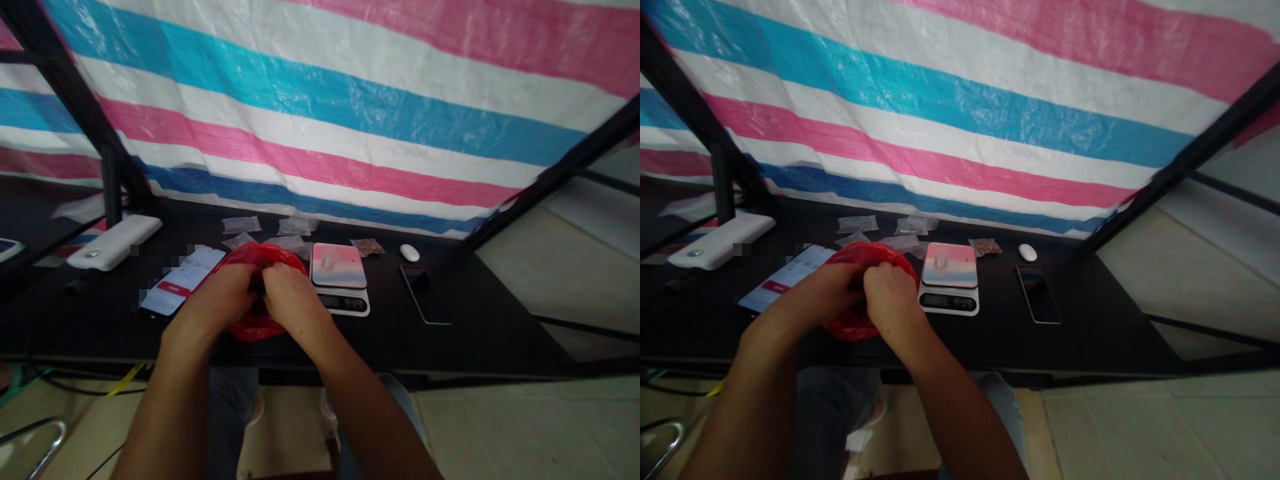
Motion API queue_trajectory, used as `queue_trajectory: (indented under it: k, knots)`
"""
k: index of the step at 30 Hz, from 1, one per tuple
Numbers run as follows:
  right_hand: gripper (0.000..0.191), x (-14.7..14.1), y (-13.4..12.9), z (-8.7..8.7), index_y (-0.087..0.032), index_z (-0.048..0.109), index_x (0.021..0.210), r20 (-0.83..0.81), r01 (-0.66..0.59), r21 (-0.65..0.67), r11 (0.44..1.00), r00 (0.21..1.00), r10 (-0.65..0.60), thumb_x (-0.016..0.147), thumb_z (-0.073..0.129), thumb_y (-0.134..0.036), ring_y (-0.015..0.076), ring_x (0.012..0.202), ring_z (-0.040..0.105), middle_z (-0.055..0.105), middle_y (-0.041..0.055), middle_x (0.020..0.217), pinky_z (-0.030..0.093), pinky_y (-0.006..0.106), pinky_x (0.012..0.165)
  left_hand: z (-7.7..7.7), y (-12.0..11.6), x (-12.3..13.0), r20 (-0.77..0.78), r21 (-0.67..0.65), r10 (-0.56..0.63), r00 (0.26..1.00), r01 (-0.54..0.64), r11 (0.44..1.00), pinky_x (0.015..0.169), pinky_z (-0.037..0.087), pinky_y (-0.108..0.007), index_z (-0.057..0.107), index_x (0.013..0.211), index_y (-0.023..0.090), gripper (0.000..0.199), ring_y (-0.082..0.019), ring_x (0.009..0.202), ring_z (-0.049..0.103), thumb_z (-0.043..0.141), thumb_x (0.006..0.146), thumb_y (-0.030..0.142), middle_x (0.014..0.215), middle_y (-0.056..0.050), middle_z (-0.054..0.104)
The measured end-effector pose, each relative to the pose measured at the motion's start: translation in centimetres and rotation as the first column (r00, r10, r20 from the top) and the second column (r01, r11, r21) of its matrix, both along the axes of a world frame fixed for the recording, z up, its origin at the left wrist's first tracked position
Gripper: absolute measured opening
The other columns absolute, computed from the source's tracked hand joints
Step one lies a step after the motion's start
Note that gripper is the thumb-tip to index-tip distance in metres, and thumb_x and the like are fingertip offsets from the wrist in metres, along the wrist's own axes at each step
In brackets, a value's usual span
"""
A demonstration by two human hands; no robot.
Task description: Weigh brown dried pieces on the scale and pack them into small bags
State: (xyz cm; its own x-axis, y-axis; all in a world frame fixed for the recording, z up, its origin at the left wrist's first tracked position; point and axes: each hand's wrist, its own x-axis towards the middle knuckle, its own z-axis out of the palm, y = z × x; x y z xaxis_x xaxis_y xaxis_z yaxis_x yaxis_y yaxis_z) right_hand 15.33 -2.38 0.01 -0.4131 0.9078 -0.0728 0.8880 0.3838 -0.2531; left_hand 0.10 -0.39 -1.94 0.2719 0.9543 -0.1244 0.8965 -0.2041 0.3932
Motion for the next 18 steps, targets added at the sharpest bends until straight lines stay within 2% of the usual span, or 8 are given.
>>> queue_trajectory:
  k: [5,9,13,18]
  knots:
    - [0.026,0.7,0.2,0.5,-0.011,0.076,0.119,-0.023,-0.003,-0.025,1.000,1.000,0.002,0.097,0.063,-0.013,0.0316,0.115,0.075,0.079,0.0182,0.120,0.057,0.038,0.094,1.3,-0.2,0.3,0.013,-0.043,-0.035,0.999,0.035,0.998,0.093,0.053,-0.033,0.082,0.112,0.021,0.033,-0.026,0.108,0.076,0.060,0.088,0.015,0.118,-0.011,0.083]
    - [0.017,1.5,0.6,0.6,-0.015,0.079,0.110,-0.088,-0.005,-0.035,0.999,0.996,0.002,0.096,0.070,-0.020,0.0278,0.110,0.076,0.081,0.0153,0.113,0.054,0.033,0.089,1.8,-0.3,0.3,-0.002,-0.041,-0.024,1.000,0.024,0.999,0.090,0.053,-0.033,0.082,0.110,0.018,0.031,-0.026,0.104,0.076,0.059,0.089,0.016,0.113,-0.011,0.083]
    - [0.012,2.5,1.0,0.6,-0.018,0.082,0.102,-0.231,-0.053,-0.036,0.998,0.972,0.043,0.092,0.075,-0.017,0.0225,0.099,0.076,0.083,0.0097,0.104,0.051,0.028,0.082,2.1,-0.3,0.1,0.011,-0.031,-0.021,1.000,0.021,0.999,0.088,0.051,-0.032,0.084,0.108,0.020,0.029,-0.025,0.101,0.077,0.061,0.091,0.020,0.110,-0.008,0.084]
    - [0.013,3.2,1.4,0.6,-0.017,0.083,0.099,-0.337,-0.053,-0.081,0.995,0.941,0.023,0.089,0.078,-0.011,0.0197,0.092,0.076,0.084,0.0086,0.101,0.050,0.026,0.080,2.2,-0.3,-0.2,0.054,-0.045,-0.021,0.998,0.023,0.999,0.086,0.051,-0.030,0.085,0.107,0.022,0.028,-0.023,0.097,0.077,0.061,0.092,0.023,0.109,-0.006,0.085]
